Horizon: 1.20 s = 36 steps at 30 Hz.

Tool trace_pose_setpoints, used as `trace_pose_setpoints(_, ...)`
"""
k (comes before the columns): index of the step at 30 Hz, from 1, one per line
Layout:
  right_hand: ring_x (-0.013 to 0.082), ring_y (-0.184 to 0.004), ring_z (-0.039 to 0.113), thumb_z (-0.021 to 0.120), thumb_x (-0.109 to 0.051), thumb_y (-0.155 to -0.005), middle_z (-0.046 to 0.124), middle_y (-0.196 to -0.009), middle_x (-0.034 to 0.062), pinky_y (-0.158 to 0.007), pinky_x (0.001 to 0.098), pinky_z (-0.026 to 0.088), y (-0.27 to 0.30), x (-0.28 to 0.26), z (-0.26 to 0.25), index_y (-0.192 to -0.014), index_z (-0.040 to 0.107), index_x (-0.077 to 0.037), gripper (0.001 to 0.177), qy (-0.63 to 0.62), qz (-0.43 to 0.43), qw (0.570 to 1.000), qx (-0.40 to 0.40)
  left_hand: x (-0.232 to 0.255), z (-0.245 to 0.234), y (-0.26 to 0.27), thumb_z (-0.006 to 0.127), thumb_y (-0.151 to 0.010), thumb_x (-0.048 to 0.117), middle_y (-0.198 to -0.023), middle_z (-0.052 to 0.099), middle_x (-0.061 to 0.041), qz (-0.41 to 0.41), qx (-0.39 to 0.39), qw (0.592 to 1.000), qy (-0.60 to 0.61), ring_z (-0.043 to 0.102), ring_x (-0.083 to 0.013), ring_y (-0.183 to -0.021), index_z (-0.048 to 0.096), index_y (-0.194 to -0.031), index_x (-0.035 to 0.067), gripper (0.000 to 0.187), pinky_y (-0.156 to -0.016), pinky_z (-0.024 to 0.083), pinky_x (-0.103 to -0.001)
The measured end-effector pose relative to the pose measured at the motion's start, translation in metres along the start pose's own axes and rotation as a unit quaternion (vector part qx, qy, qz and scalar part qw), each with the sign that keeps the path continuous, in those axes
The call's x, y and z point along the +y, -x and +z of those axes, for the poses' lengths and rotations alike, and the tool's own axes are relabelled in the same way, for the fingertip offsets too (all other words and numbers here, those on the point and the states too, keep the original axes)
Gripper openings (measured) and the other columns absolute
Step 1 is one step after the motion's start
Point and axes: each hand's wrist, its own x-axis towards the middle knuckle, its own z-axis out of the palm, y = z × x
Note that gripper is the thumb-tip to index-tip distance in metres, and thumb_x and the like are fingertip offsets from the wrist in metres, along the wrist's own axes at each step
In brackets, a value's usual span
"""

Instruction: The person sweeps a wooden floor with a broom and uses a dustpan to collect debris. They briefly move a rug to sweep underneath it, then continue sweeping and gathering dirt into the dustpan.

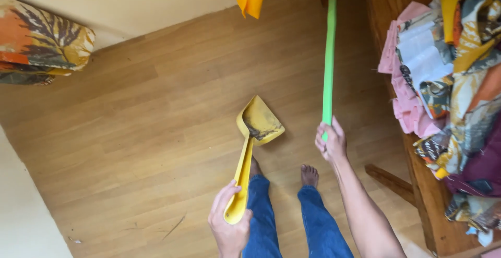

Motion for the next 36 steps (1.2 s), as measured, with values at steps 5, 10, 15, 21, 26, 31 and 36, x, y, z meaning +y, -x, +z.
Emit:
trace_pose_setpoints(5,0.0076,-0.037,0.031,0.056,-0.007,-0.097,0.039,-0.060,0.0002,-0.030,0.0244,0.015,-0.131,0.003,0.067,-0.089,0.046,-0.016,0.016,-0.043,-0.051,0.996,0.051,-0.016,-0.031,-0.026,0.072,-0.062,0.014,-0.124,0.075,-0.012,0.053,-0.048,0.997,-0.020,0.074,-0.0255,-0.114,0.076,-0.108,0.014,0.046,-0.100,0.059,-0.037)
trace_pose_setpoints(10,0.0079,-0.043,0.033,0.048,-0.017,-0.104,0.041,-0.066,-0.0012,-0.035,0.0238,0.020,-0.204,0.029,0.113,-0.093,0.048,-0.021,0.012,0.037,0.005,0.992,0.123,-0.021,-0.046,-0.045,0.067,-0.051,-0.001,-0.120,0.076,-0.009,0.029,-0.033,0.998,-0.049,0.077,-0.0228,-0.107,0.077,-0.102,0.014,0.054,-0.094,0.061,-0.032)
trace_pose_setpoints(15,0.0046,-0.042,0.030,0.058,-0.024,-0.101,0.038,-0.064,-0.0039,-0.036,0.0209,0.015,-0.244,0.044,0.100,-0.096,0.043,-0.023,0.016,-0.111,0.148,0.976,0.117,-0.038,-0.058,-0.052,0.068,-0.052,0.000,-0.120,0.077,-0.008,0.013,-0.020,0.997,-0.075,0.078,-0.0218,-0.105,0.078,-0.101,0.017,0.053,-0.089,0.063,-0.030)
trace_pose_setpoints(21,0.0032,-0.036,0.025,0.060,-0.019,-0.094,0.027,-0.053,-0.0072,-0.028,0.0204,0.011,-0.096,0.026,0.027,-0.126,0.065,-0.015,0.033,-0.193,0.196,0.949,-0.150,-0.045,-0.071,-0.061,0.066,-0.052,-0.001,-0.120,0.076,-0.010,0.010,-0.003,0.999,-0.051,0.077,-0.0215,-0.103,0.077,-0.101,0.015,0.052,-0.090,0.061,-0.029)
trace_pose_setpoints(26,0.0045,-0.036,0.024,0.055,-0.021,-0.100,0.037,-0.062,0.0004,-0.030,0.0204,0.011,0.020,-0.001,0.045,-0.128,0.058,-0.017,0.028,0.015,0.130,0.991,0.000,-0.038,-0.079,-0.065,0.068,-0.056,-0.002,-0.123,0.075,-0.013,0.005,-0.012,1.000,-0.027,0.074,-0.0260,-0.112,0.075,-0.106,0.010,0.052,-0.101,0.057,-0.034)
trace_pose_setpoints(31,0.0282,-0.048,0.056,0.044,-0.024,-0.097,0.060,-0.083,0.0136,-0.040,0.0411,0.046,-0.084,0.025,0.076,-0.125,0.052,-0.016,0.031,0.534,0.036,0.837,0.113,-0.030,-0.069,-0.038,0.066,-0.056,-0.004,-0.123,0.075,-0.013,-0.006,0.012,1.000,-0.013,0.074,-0.0251,-0.111,0.075,-0.106,0.012,0.054,-0.098,0.058,-0.034)
trace_pose_setpoints(36,0.0332,-0.098,0.072,0.049,-0.023,-0.090,0.071,-0.118,0.0143,-0.076,0.0427,0.059,-0.049,0.035,0.129,-0.137,0.056,-0.015,0.048,0.722,0.131,0.680,0.012,-0.026,-0.054,-0.002,0.066,-0.058,-0.006,-0.124,0.074,-0.015,0.000,0.042,0.999,0.005,0.073,-0.0276,-0.114,0.075,-0.109,0.009,0.054,-0.102,0.057,-0.035)
